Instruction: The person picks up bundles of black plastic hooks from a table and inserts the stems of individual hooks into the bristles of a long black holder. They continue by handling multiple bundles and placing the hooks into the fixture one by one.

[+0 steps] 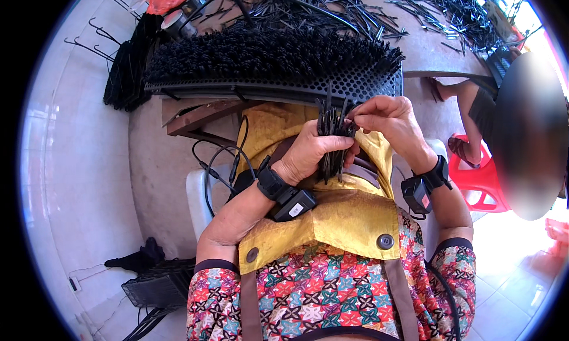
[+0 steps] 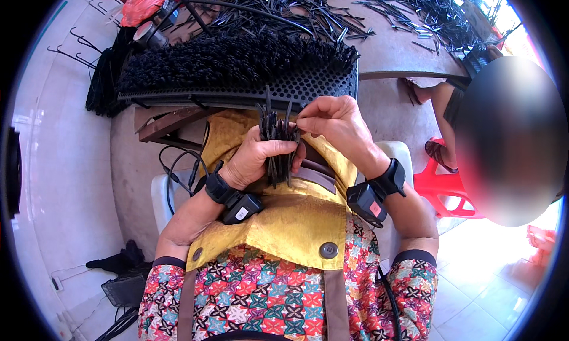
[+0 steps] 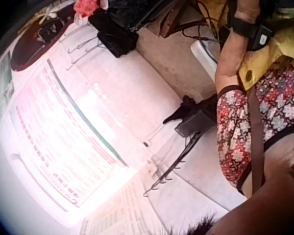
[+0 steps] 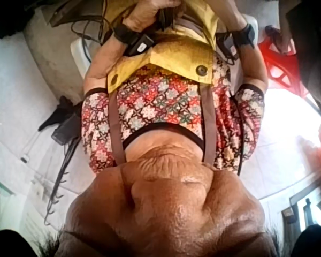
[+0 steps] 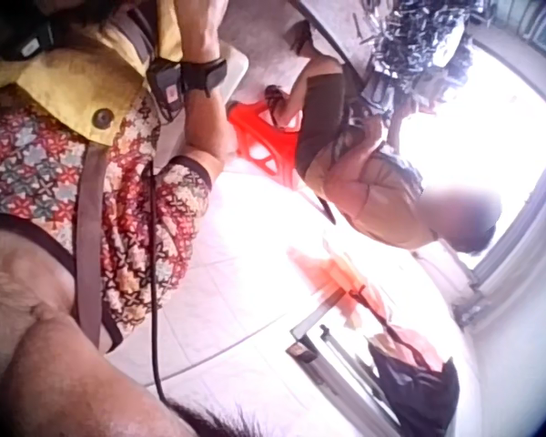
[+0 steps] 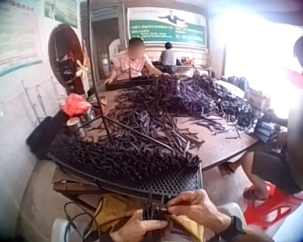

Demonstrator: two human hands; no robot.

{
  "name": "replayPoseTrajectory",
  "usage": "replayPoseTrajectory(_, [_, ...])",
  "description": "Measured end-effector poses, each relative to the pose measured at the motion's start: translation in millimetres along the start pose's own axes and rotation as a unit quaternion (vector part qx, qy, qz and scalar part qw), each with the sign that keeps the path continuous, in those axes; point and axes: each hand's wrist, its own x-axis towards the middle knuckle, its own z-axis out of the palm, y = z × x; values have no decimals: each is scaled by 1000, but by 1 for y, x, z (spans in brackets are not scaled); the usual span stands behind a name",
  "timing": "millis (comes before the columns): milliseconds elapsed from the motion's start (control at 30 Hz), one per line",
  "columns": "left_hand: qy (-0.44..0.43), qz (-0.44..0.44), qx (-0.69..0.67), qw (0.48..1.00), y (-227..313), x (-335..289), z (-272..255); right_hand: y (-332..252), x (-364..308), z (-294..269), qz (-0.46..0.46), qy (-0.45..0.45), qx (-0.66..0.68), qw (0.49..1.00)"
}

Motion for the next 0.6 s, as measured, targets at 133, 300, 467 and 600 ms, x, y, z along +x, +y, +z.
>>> replayPoseTrajectory(133, [8, -12, -16, 1000, 2, 0, -2, -4, 2, -4, -38, 73, 28, 996])
replayPoseTrajectory(300, [11, -16, -27, 999, 1, 1, -6, -14, 24, -11, -178, 226, -3, 958])
replayPoseTrajectory(467, [14, -19, -51, 998, 0, 0, -5, -6, 50, -5, -246, 277, -57, 927])
replayPoseTrajectory(600, [17, -15, -56, 998, -1, 1, -7, 3, 63, 1, -291, 278, -121, 907])
